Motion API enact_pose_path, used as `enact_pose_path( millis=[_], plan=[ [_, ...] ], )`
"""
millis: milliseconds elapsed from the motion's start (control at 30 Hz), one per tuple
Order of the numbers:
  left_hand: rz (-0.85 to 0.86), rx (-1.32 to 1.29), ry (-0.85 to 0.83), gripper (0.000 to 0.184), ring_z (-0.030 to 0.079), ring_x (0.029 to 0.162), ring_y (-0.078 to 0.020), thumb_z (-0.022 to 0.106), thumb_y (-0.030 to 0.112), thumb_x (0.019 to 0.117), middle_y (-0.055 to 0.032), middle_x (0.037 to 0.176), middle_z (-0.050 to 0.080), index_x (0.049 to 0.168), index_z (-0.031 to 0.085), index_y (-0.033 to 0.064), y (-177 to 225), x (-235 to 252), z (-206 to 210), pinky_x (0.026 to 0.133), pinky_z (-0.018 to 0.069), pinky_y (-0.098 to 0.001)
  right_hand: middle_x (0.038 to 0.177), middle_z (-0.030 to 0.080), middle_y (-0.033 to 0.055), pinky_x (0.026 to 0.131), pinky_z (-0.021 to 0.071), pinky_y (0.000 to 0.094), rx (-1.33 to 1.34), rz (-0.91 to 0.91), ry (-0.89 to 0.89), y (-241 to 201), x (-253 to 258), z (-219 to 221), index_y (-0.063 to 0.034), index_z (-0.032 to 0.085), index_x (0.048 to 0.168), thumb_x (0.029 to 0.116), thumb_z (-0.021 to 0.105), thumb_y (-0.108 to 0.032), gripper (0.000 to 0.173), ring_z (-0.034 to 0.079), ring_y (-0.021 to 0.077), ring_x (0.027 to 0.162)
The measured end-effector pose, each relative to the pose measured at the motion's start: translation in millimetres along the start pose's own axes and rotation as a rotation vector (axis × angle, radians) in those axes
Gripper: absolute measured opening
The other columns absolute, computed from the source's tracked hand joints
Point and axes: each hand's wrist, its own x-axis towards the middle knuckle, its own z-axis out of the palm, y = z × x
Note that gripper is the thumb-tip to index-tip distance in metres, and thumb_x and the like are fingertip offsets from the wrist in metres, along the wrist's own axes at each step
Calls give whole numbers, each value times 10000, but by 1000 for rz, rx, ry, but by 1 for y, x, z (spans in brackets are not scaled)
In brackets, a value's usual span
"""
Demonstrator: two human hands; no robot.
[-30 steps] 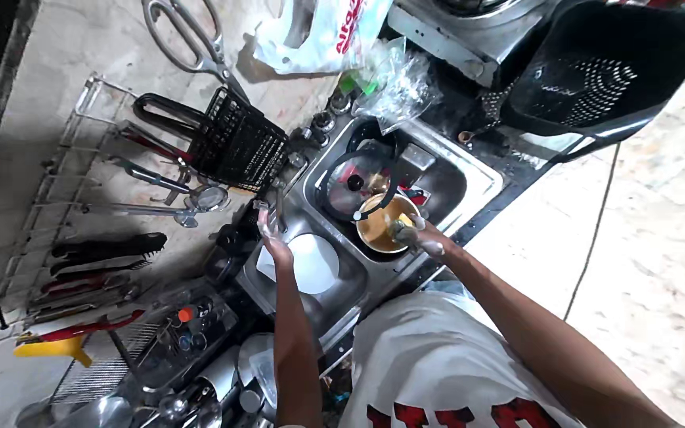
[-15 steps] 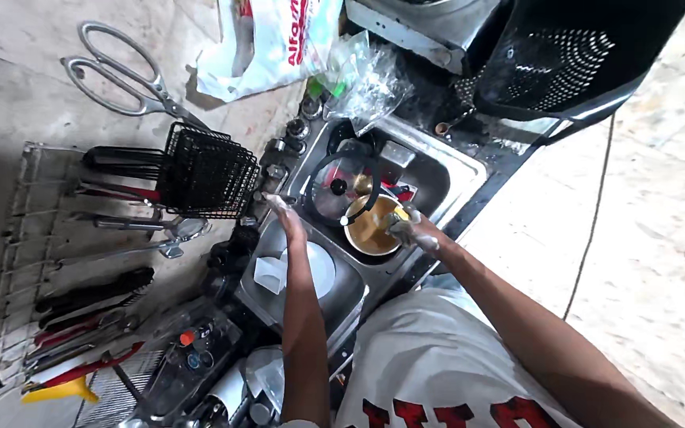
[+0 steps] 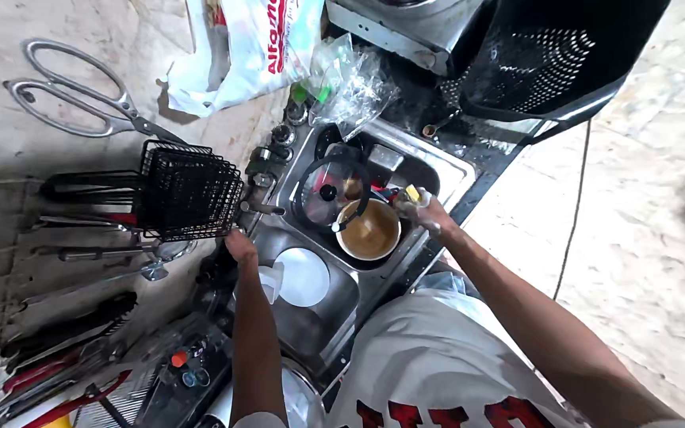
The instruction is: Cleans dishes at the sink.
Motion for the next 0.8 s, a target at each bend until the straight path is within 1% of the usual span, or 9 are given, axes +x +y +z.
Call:
enact_pose_path(
  millis=[67,167,267,367,500,567,633,733,800],
  plan=[
    [-3,-14,-8,371,582,1251,-466,617,103,978,-305,1357,574,1327,583,-16,4,1,-7,1023,503,-590,1165,678,230,856,551,626,-198,-126,141,-14,16,1,-57,619,1302,923,764,-305,476,680,393,1008],
    [7,-14,0,355,537,1312,-465,566,176,1030,-301,1409,548,1330,603,-11,10,8,-15,1077,446,-600,1351,597,263,1019,503,624,-478,-252,234,-44,46,5,-35,603,1360,906,768,-276,540,616,439,1212],
    [-24,-24,28,353,565,1292,-439,548,252,1046,-281,1346,603,1259,641,-13,12,14,-18,1062,460,-598,1302,620,283,944,533,644,-598,-182,249,-60,68,20,-31,572,1382,920,723,-282,547,649,460,1151],
    [-118,-52,39,447,580,1284,-428,499,320,1063,-288,1341,610,1305,608,-41,13,21,-20,1068,462,-584,1298,615,296,922,537,650,-599,-88,259,-74,78,32,-3,586,1344,946,690,-312,515,654,468,1138],
    [-265,-198,87,437,577,1295,-394,619,323,995,-267,1328,626,1263,650,-21,9,31,-15,1090,453,-553,1399,537,298,878,555,639,-639,-21,275,-79,79,39,5,570,1362,938,684,-321,547,667,463,1101],
    [-355,-283,108,487,597,1269,-390,622,362,996,-260,1326,630,1301,631,-17,11,25,-13,1066,476,-550,1364,567,293,863,553,644,-641,34,281,-80,77,40,29,615,1271,944,676,-346,501,668,459,1099],
    [-423,-393,142,565,621,1230,-413,501,400,1058,-287,1333,616,1407,524,-45,17,7,-5,1027,508,-565,1335,584,291,834,552,656,-651,62,305,-82,74,41,14,640,1234,926,683,-349,478,670,462,1082],
    [-395,-894,210,414,654,1034,-308,397,229,1104,-243,1225,625,1413,467,-38,60,-44,16,889,564,-450,1316,580,315,798,552,662,-670,23,355,-85,68,47,3,655,1229,917,691,-309,442,666,488,1060],
    [-312,-1478,-26,348,610,1015,-206,388,193,1110,-140,1217,593,1403,456,19,99,-70,37,889,539,-374,1315,582,310,791,553,660,-674,9,365,-85,67,49,-11,665,1231,918,695,-288,419,660,486,1071]
  ],
)
